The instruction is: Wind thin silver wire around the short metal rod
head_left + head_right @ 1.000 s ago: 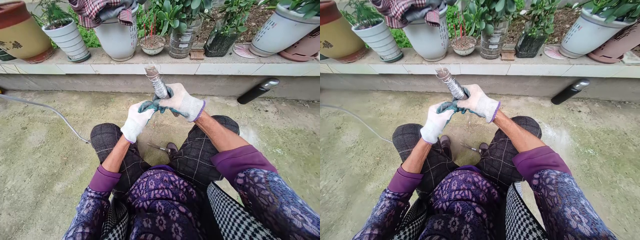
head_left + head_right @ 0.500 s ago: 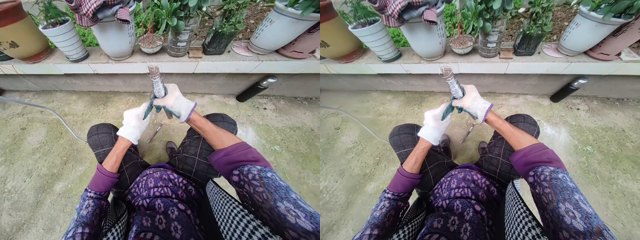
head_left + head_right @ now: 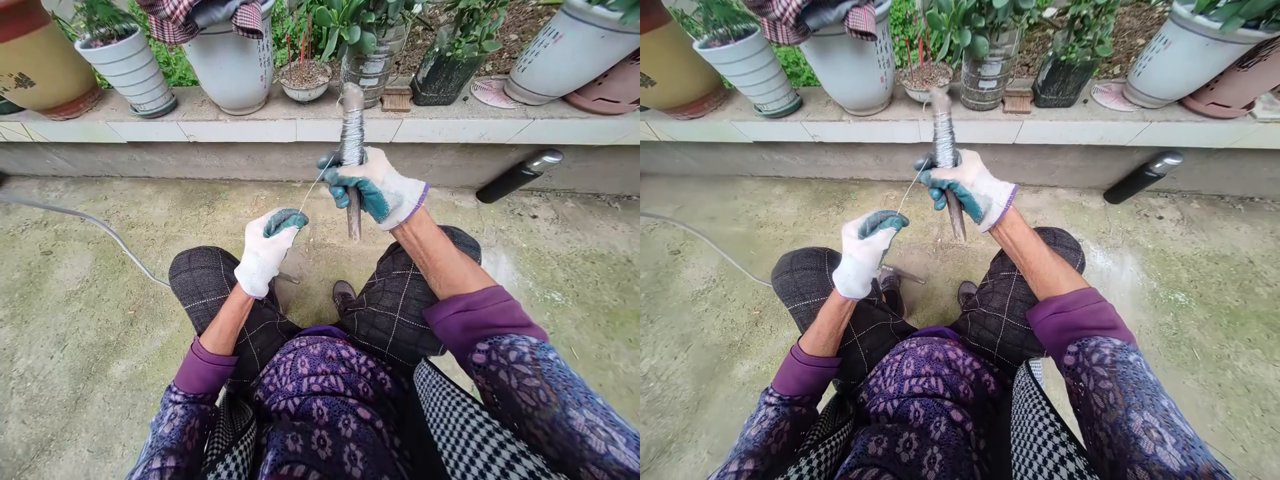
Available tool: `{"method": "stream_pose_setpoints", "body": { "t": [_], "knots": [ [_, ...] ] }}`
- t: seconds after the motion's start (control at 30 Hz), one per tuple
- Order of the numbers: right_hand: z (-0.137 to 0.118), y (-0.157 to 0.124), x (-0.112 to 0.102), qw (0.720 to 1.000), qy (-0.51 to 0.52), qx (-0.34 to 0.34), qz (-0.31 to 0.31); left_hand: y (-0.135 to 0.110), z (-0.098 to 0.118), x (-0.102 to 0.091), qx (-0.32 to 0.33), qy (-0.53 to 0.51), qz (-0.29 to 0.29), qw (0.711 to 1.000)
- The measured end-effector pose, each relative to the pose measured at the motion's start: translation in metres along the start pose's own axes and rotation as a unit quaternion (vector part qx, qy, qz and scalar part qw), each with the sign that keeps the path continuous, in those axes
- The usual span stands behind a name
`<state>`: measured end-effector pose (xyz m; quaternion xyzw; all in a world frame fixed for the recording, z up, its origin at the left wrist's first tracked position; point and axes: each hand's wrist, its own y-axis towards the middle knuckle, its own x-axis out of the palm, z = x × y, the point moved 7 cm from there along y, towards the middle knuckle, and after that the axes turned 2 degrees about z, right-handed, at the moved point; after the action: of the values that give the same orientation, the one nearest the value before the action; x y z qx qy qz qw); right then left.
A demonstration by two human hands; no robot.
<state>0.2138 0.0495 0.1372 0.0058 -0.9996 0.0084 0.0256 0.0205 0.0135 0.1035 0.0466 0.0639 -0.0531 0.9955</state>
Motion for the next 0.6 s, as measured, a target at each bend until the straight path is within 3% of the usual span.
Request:
{"method": "stream_pose_setpoints", "body": {
  "t": [0.13,0.23,0.47,0.6],
  "knots": [
    [0.005,-0.012,0.02,0.995,0.004,0.032,-0.097,0.003,0.001,-0.002,0.03,0.027,0.018,0.999],
    [0.011,-0.017,0.033,0.991,-0.013,0.051,-0.121,0.004,-0.002,-0.001,0.041,0.033,0.022,0.998],
    [0.009,-0.02,0.041,0.995,-0.062,0.029,-0.073,0.007,-0.008,0.008,0.025,0.012,0.016,0.999],
    [0.006,-0.017,0.035,0.997,-0.072,-0.005,-0.029,0.006,-0.008,0.012,-0.036,-0.039,-0.028,0.998]
  ]
}}
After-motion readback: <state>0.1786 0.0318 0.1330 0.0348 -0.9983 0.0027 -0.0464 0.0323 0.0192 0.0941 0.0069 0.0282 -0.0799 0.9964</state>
